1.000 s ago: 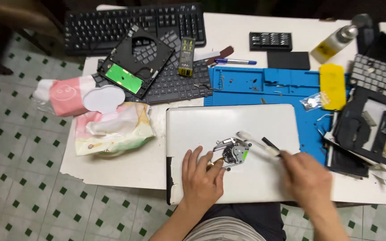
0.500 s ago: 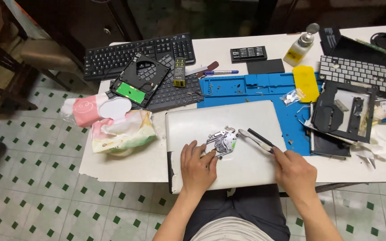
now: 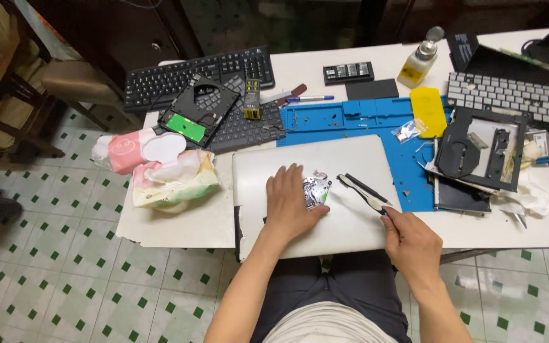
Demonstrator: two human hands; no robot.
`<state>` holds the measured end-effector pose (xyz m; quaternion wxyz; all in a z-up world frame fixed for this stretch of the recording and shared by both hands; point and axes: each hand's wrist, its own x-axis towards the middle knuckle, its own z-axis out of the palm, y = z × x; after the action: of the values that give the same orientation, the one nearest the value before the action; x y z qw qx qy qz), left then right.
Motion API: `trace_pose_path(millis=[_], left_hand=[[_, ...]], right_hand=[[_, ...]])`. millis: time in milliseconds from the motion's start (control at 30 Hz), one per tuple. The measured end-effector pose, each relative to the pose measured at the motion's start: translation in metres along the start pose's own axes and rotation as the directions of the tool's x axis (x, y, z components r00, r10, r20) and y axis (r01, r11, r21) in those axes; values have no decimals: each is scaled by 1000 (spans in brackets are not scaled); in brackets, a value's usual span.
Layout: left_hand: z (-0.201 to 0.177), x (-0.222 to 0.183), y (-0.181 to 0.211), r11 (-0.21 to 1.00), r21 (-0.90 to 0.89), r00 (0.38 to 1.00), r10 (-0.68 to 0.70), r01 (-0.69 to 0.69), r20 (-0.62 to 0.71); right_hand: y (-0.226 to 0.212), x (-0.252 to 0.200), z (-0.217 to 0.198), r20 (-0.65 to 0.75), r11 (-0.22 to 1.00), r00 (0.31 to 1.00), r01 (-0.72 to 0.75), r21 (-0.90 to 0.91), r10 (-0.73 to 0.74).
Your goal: Cleaning a small electronic component, likely a laptop fan, using a brush to remove dust.
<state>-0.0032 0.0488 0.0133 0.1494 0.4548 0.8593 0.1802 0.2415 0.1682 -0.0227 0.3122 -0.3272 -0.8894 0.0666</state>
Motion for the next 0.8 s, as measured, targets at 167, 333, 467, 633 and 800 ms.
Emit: trace_pose_path(millis=[167,333,467,633,800], left_hand=[[22,14,-9,988,-25,979,150,-155,-141],[19,27,0,994,-86,973,39,-60,-228],[25,53,4,982,-79,963,-184,172,-195],[27,62,5,953,-130,954,-286,273,-87],[43,57,-4,950,-310,958,-113,27,-265]], right_hand=[[2,-2,-1,5,998,999,-53,45,52],[10,-2,3,47,991,994,-105,78,102],[13,3,8,83,988,992,-108,106,99],[10,16,12,109,983,985,-145,115,133],[-5,24,20,209,977,958,-209,41,196]])
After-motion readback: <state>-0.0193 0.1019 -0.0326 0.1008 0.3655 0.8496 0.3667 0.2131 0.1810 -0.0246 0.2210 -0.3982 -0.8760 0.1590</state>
